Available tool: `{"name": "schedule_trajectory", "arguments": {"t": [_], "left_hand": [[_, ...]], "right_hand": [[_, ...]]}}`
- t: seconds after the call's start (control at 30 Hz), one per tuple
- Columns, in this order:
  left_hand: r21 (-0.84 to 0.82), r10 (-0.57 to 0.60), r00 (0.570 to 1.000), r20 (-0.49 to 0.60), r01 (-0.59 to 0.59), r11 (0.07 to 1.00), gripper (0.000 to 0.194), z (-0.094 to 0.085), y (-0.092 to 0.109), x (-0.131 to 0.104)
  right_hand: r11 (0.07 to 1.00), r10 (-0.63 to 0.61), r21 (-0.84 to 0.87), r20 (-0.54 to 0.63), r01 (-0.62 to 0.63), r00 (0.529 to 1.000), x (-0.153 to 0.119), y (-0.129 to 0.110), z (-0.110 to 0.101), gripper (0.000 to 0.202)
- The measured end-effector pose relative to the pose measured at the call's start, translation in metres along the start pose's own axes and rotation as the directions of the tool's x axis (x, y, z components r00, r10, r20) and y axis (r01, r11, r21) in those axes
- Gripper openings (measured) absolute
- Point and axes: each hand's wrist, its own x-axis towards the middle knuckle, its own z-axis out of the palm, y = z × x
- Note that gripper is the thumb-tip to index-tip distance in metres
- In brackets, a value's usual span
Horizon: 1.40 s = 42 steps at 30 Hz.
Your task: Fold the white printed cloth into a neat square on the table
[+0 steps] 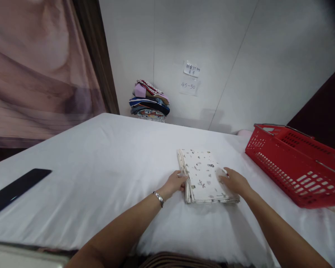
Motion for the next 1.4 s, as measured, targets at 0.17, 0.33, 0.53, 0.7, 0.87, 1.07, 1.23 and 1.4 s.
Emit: {"name": "schedule_trajectory", "arguments": {"t": [0.17,0.33,0.53,0.7,0.87,1.07,1.23,1.4], "left_hand": [[0.06,0.057,0.998,-0.038,-0.054,0.997,0.049,0.0,-0.01,0.008],[0.15,0.182,0.983,-0.028,-0.176,0.973,0.047,0.0,-0.02,0.01],[0.215,0.227,0.974,-0.022,-0.217,0.952,0.041,-0.001,-0.023,0.008],[0.244,0.236,0.972,-0.003,-0.228,0.943,0.04,-0.001,-0.025,0.01],[0.251,0.236,0.972,-0.006,-0.227,0.941,0.041,0.0,-0.026,0.011],[0.269,0.234,0.972,-0.001,-0.225,0.937,0.041,0.0,-0.025,0.01],[0.282,0.247,0.969,-0.002,-0.237,0.93,0.042,0.0,-0.025,0.01],[0.299,0.242,0.97,0.013,-0.235,0.925,0.05,0.0,-0.023,0.007]], "right_hand": [[0.875,-0.444,0.16,-0.11,0.457,0.889,-0.022,-0.061,0.025,0.024],[0.845,-0.506,0.165,-0.057,0.509,0.86,-0.057,-0.104,0.044,0.023],[0.81,-0.581,0.057,-0.057,0.583,0.812,-0.082,-0.092,0.046,0.037],[0.698,-0.715,-0.056,-0.111,0.714,0.691,-0.089,-0.072,0.056,0.039],[0.682,-0.726,-0.014,-0.13,0.731,0.675,-0.087,-0.068,0.058,0.028],[0.735,-0.655,0.156,-0.089,0.66,0.751,-0.088,-0.071,0.054,0.027],[0.75,-0.617,0.249,-0.072,0.613,0.784,-0.09,-0.074,0.054,0.025],[0.764,-0.603,0.224,-0.088,0.605,0.793,-0.09,-0.076,0.052,0.024]]}}
